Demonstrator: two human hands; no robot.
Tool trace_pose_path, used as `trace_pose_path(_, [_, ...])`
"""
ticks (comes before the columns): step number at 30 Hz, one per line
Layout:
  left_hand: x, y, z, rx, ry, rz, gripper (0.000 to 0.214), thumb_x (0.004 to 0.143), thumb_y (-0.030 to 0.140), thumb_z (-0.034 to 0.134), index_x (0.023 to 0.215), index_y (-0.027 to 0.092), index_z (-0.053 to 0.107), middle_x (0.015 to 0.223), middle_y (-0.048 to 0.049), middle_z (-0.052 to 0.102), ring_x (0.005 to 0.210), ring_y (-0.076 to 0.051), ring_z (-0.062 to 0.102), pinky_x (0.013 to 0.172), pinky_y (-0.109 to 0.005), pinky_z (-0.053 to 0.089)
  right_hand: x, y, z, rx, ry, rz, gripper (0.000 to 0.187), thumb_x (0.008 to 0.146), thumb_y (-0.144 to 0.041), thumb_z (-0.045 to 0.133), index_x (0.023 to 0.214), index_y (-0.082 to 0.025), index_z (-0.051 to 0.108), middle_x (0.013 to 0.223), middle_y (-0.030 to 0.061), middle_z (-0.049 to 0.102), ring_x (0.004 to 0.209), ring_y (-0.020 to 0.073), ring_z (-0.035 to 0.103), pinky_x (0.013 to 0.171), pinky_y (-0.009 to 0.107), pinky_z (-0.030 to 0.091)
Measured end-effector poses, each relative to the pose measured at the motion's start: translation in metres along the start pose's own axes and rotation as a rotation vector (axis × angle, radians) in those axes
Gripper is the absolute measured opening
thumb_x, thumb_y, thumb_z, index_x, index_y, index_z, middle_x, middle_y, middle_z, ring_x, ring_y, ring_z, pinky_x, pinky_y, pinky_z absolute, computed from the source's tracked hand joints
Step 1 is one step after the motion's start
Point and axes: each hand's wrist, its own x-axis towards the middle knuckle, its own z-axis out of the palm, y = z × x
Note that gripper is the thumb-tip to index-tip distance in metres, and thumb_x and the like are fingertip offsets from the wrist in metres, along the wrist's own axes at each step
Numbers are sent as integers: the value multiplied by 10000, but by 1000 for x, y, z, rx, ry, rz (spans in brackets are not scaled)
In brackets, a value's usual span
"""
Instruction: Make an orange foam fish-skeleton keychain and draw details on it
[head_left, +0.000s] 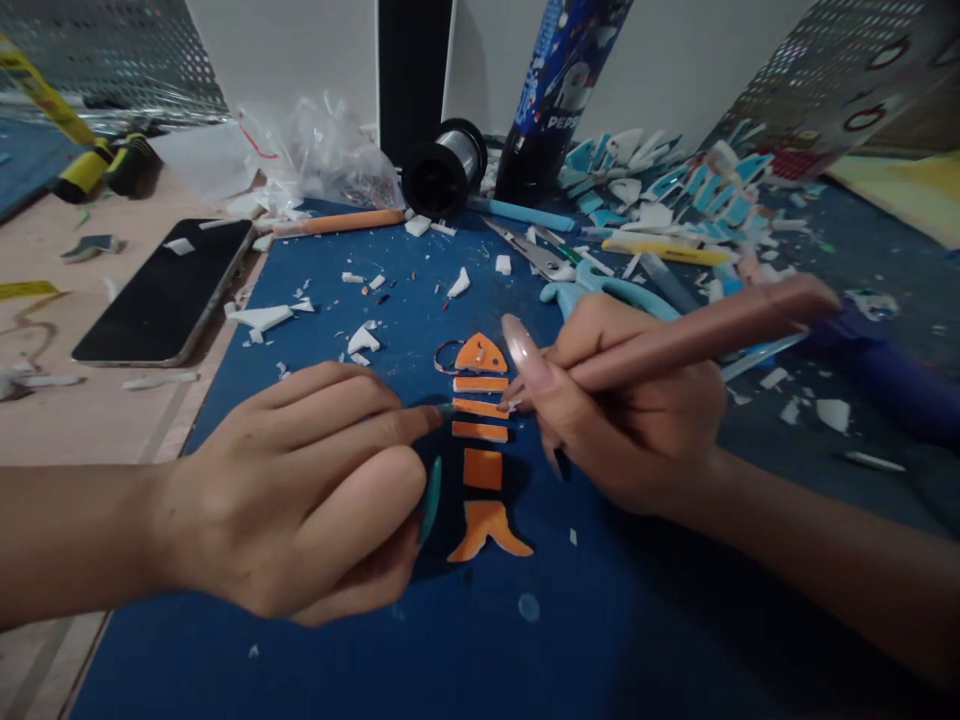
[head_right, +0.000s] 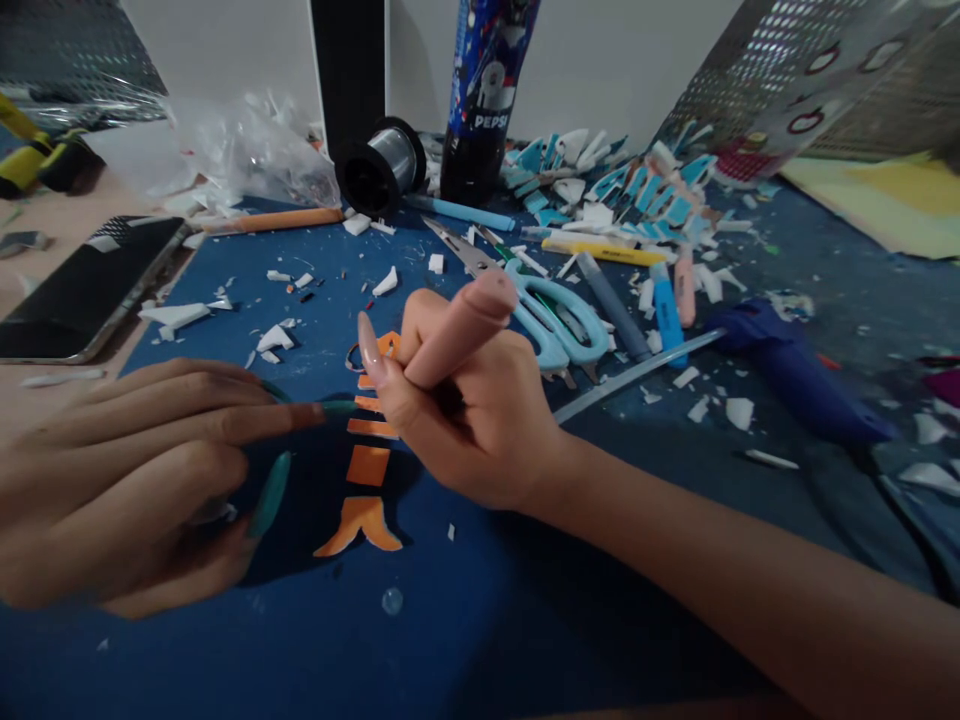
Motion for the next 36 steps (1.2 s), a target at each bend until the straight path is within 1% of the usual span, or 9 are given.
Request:
trace_pose_path(3, [0,-2,1,0,13,1,63,741,201,465,685,202,437,819,-139,727,677,-225,647,604,-388,582,0,0,-1,21,-15,-11,278,814,-12,529,618,-207,501,591,-33,477,487,73,458,456,238,442])
trace_pose_path(10, [3,0,0,-12,0,9,92,758,223,465,674,210,430,829,-145,733,673,-234,652,592,-396,580,0,3,0,6,-65,-14,301,820,-38,523,586,-204,431,567,-35,448,467,73,425,411,239,363])
trace_pose_path(15, [3,1,-2,-11,-14,-18,71,743,206,474,678,209,446,846,-138,734,683,-231,655,618,-392,591,-1,0,-2,-31,-3,-6,287,827,-44,514,604,-215,458,584,-23,463,503,92,462,447,251,434])
trace_pose_path(20, [1,3,1,-16,-4,-42,82,728,197,476,660,212,433,819,-138,737,673,-236,653,596,-398,583,0,4,-1,-1,-25,-11,310,815,-36,521,570,-205,433,571,-26,443,479,82,422,435,244,425])
trace_pose_path(22, [2,1,2,-16,8,-22,81,719,197,483,654,206,437,806,-146,739,649,-235,653,581,-392,583,0,4,-1,2,-28,-1,306,812,-28,524,571,-203,454,568,-26,448,485,82,434,444,243,430])
trace_pose_path(25, [3,-3,1,-11,26,20,77,699,208,488,627,200,460,802,-148,744,625,-243,667,563,-389,592,0,-1,-1,-8,24,19,265,816,-34,538,609,-199,523,577,-26,476,485,77,453,462,247,455])
trace_pose_path(28, [2,-3,-1,22,55,42,107,661,226,483,556,220,464,772,-105,751,619,-248,685,556,-388,608,0,-9,1,59,70,73,232,839,-59,545,645,-183,566,605,-21,486,489,66,484,450,229,461])
trace_pose_path(32, [2,4,-3,46,84,57,107,600,198,461,510,249,489,713,-40,749,624,-236,696,629,-390,636,2,-14,6,158,8,153,260,867,-116,558,617,-183,542,621,-20,482,519,68,522,447,202,478])
trace_pose_path(36, [5,8,-5,70,88,36,118,601,189,439,517,256,487,726,-21,750,622,-227,694,597,-397,627,2,-11,9,169,-37,151,249,874,-111,549,637,-186,542,624,-27,486,529,65,519,512,213,510])
